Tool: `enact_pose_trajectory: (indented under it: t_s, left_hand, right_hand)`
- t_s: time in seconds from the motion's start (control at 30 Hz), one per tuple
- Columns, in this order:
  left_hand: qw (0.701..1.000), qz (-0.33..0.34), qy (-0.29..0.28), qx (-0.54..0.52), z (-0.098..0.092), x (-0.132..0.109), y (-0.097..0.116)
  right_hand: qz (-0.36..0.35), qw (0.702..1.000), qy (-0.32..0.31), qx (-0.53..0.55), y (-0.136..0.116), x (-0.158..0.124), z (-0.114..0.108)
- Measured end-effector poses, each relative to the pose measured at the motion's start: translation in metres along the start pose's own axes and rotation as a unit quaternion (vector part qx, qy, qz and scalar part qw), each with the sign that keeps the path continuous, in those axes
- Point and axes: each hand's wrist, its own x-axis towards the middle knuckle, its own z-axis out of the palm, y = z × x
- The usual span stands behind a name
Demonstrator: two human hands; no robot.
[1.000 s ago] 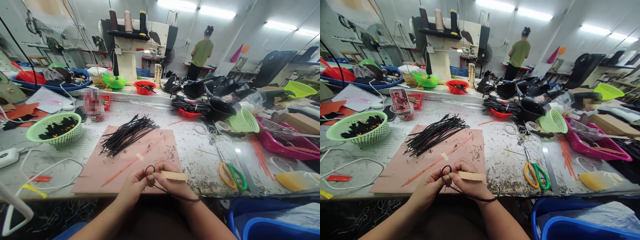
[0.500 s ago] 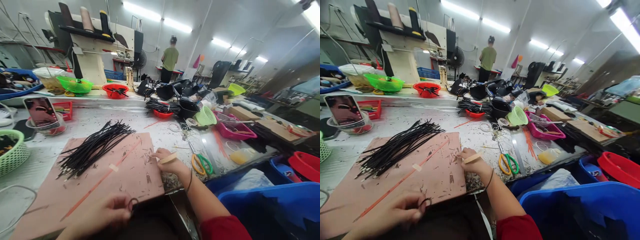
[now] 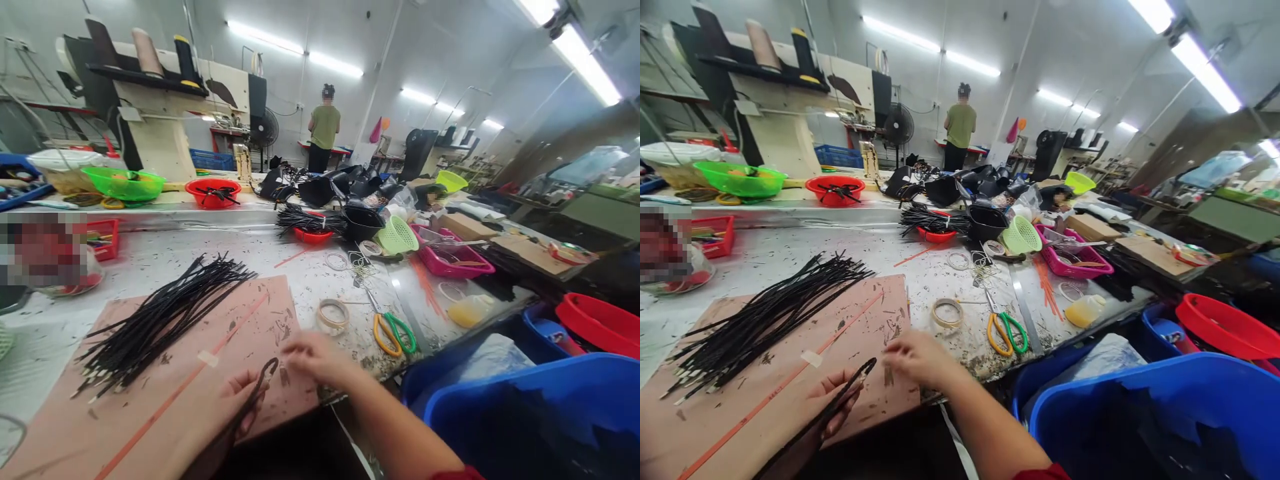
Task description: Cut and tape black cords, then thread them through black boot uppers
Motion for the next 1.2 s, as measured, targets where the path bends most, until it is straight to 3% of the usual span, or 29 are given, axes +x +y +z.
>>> enact_pose_trajectory:
  t_s: [0.03,0.07,0.13,0.2,0.27,0.37,0.43,0.47,0.53,0.6,0.7,0.8,0.9,1.0,1.07,1.2]
  left_hand:
    - [1.0,-0.004,0.001,0.017,0.0,0.0,-0.001]
    - [0.999,-0.005,0.004,0.033,0.0,0.0,-0.001]
    - [0.998,-0.005,0.015,0.062,-0.002,-0.001,-0.002]
    - [0.996,0.001,0.023,0.086,-0.003,-0.005,-0.004]
    - [0.996,0.011,0.031,0.087,-0.005,-0.009,-0.006]
    - [0.997,0.018,0.047,0.056,-0.007,-0.015,-0.009]
    - [0.999,0.008,0.044,0.027,-0.007,-0.017,-0.009]
    - [0.999,0.001,0.043,0.013,-0.007,-0.018,-0.008]
    - [0.999,-0.014,0.05,-0.009,-0.007,-0.019,-0.007]
    - [0.997,-0.016,0.072,-0.019,-0.005,-0.017,-0.006]
    - [0.993,-0.014,0.109,-0.032,-0.004,-0.014,-0.008]
    - [0.991,-0.008,0.131,-0.04,-0.004,-0.013,-0.009]
    - [0.989,-0.012,0.145,-0.035,-0.006,-0.014,-0.007]
    - [0.987,-0.015,0.159,-0.025,-0.007,-0.015,-0.003]
    - [0.986,-0.011,0.165,-0.019,-0.007,-0.015,-0.001]
    - [0.986,-0.009,0.163,-0.024,-0.007,-0.016,-0.001]
  right_hand:
    - [-0.021,0.994,-0.038,0.103,-0.006,-0.001,0.013]
    - [-0.007,0.977,-0.023,0.213,-0.011,-0.001,0.025]
    - [0.049,0.911,0.025,0.41,-0.017,-0.001,0.042]
    - [0.098,0.836,0.052,0.538,-0.019,0.0,0.049]
    - [0.095,0.784,0.016,0.613,-0.022,0.0,0.049]
    - [0.04,0.736,-0.055,0.673,-0.026,0.001,0.04]
    - [0.012,0.739,-0.026,0.674,-0.027,0.007,0.032]
    - [0.01,0.756,0.017,0.655,-0.026,0.013,0.026]
    - [0.037,0.828,0.125,0.546,-0.02,0.031,0.013]
    - [0.088,0.9,0.195,0.38,-0.011,0.055,-0.003]
    - [0.14,0.94,0.192,0.244,0.004,0.083,-0.026]
    - [0.178,0.959,0.164,0.145,0.016,0.082,-0.047]
    - [0.25,0.952,0.178,0.002,0.029,0.043,-0.066]
    - [0.367,0.898,0.195,-0.145,0.045,-0.012,-0.078]
    - [0.432,0.858,0.174,-0.214,0.056,-0.045,-0.079]
    - [0.463,0.822,0.128,-0.305,0.071,-0.079,-0.075]
